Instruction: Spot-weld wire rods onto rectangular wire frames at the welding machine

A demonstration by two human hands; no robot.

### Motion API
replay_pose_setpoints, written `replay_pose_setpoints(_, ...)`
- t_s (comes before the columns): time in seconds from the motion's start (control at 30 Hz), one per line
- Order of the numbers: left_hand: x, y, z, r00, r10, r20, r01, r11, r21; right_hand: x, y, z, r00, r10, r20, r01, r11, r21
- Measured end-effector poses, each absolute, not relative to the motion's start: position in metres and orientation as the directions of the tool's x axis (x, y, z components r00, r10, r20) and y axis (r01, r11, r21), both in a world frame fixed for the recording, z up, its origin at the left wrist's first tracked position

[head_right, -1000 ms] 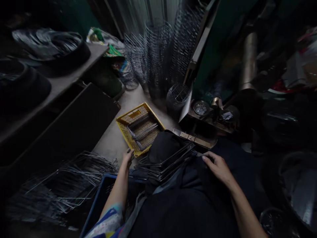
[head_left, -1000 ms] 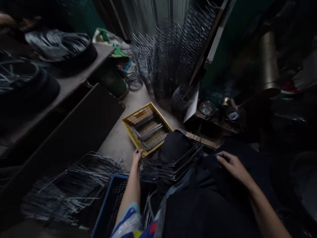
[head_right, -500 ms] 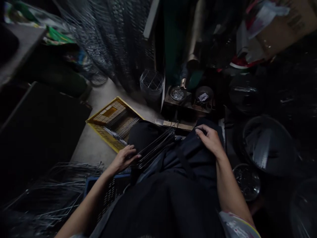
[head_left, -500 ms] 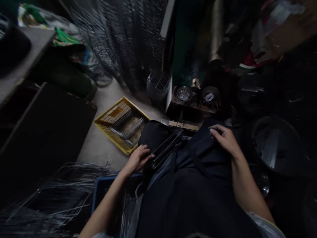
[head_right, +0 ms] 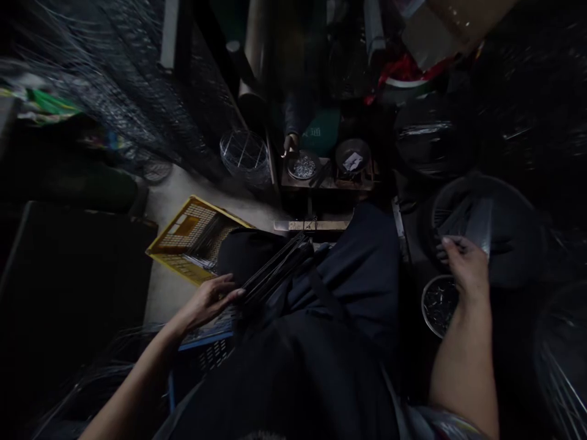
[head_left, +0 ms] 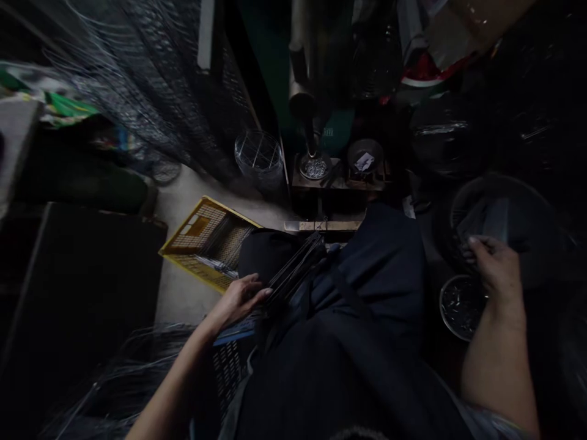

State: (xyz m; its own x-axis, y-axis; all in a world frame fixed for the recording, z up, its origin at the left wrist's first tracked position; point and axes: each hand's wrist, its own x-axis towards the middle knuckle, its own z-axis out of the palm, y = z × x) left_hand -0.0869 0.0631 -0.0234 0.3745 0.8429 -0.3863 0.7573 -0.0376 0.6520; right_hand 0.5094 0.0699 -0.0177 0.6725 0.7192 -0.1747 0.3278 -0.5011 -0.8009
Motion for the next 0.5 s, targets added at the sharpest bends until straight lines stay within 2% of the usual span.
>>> replay_pose_setpoints(0.13,-0.082,0.061,-0.036,0.197,0.903,-0.381,0.835,0.048,0.548,0.520,0.069,-0.037,0.697,0.679,-0.230,0.283,-0.555,-0.782)
replay_pose_setpoints(0.3,-0.080,0.062,-0.047,0.308,0.833,-0.460,0.852,-0.026,0.523,0.522,0.079,-0.062,0.648,0.701,-0.298,0.263,-0.573,-0.776)
replay_pose_setpoints(0.37,-0.082,0.065,-0.045,0.282,0.842,-0.459,0.866,-0.018,0.500,0.528,0.081,-0.069,0.636,0.709,-0.305,0.270,-0.575,-0.773)
replay_pose_setpoints(0.43,-0.088,0.072,-0.042,0.190,0.878,-0.440,0.869,0.059,0.492,0.537,0.080,-0.075,0.642,0.706,-0.299,0.283,-0.580,-0.764)
replay_pose_setpoints(0.5,-0.097,0.083,-0.038,0.049,0.902,-0.429,0.822,0.207,0.531,0.548,0.078,-0.078,0.651,0.715,-0.256,0.364,-0.589,-0.721)
